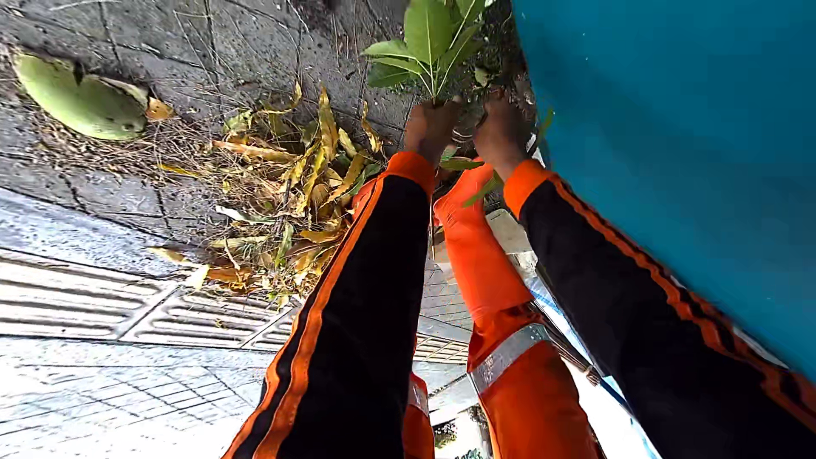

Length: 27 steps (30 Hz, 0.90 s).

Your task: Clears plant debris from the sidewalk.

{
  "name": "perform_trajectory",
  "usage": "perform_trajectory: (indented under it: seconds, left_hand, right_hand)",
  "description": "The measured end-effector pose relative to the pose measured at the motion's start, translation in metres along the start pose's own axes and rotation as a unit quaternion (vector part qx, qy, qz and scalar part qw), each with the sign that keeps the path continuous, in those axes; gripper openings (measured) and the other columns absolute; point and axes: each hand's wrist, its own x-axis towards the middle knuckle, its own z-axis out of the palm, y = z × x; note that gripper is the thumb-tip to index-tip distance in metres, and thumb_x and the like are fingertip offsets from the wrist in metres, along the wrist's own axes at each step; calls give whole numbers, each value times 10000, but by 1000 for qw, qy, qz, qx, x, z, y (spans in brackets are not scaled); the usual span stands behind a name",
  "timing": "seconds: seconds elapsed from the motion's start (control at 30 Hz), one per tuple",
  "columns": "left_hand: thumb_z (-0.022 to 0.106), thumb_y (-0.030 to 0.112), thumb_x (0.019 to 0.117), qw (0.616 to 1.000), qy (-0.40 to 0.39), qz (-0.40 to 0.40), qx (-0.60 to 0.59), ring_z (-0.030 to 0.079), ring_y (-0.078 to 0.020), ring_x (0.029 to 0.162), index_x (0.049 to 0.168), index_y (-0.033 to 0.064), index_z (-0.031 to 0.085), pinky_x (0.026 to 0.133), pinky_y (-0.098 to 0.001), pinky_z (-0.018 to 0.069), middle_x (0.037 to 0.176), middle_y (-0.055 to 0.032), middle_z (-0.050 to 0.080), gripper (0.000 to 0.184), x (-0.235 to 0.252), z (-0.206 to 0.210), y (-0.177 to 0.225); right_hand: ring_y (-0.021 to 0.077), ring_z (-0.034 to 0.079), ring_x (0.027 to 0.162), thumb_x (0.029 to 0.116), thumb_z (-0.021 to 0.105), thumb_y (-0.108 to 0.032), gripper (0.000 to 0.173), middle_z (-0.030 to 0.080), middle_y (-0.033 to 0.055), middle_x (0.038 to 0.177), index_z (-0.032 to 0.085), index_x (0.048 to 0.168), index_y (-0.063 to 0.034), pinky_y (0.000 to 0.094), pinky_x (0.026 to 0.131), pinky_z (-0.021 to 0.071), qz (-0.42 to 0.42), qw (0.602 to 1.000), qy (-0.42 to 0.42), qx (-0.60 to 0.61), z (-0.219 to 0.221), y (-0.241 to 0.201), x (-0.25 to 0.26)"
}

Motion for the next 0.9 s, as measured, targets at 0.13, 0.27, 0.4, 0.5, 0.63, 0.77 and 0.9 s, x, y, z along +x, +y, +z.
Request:
perform_trajectory:
  seconds: [0.13,0.27,0.4,0.5,0.63,0.77,0.9]
  left_hand:
    - [632,465,1001,995,-44,33,82,652,-196,782,1195,45,652,710,-404,543,1044,-115,699,462,26,19,15]
    - [668,290,973,992,-35,21,120,666,-283,937,1142,0,666,841,-512,543,1056,-168,687,336,53,58,24]
    - [606,318,1018,990,-20,39,137,670,-206,854,1094,45,685,808,-457,546,1003,-93,708,294,70,70,14]
    - [566,359,1040,978,5,53,200,655,-268,897,1128,46,676,816,-515,522,1023,-138,682,343,77,65,17]
    - [641,301,980,956,91,57,273,666,-326,1121,1267,3,618,961,-536,529,1204,-192,677,414,110,64,28]
    - [596,253,961,919,112,61,372,632,-337,1237,1291,24,624,996,-574,518,1312,-202,647,402,127,75,45]
    - [617,238,965,877,120,104,453,639,-424,1151,1146,49,716,927,-678,473,1182,-228,688,280,127,88,57]
  right_hand:
    - [325,691,1056,1009,554,-73,353,726,178,1101,656,1341,-14,525,956,525,-73,997,15,36,13,25,0]
    - [257,726,881,1026,573,-210,249,747,128,918,753,1016,-38,518,831,568,-140,984,57,99,4,63,5]
    - [219,691,891,1050,565,-415,468,668,138,1090,612,1281,-11,416,807,600,83,952,14,294,2,89,47]
    - [164,692,667,1083,530,-217,251,669,92,878,579,1219,-12,328,617,620,130,899,-62,414,18,88,79]
    - [306,694,1005,1097,443,-202,307,696,186,1063,627,1222,10,481,898,552,-2,996,0,92,35,103,80]
    - [387,705,1053,1130,343,-308,382,707,195,1091,536,1335,-49,578,851,560,-36,997,-13,-72,44,130,97]
    - [388,710,1009,1126,365,-285,356,706,202,1039,566,1292,-43,574,838,560,-61,997,-2,-47,43,145,101]
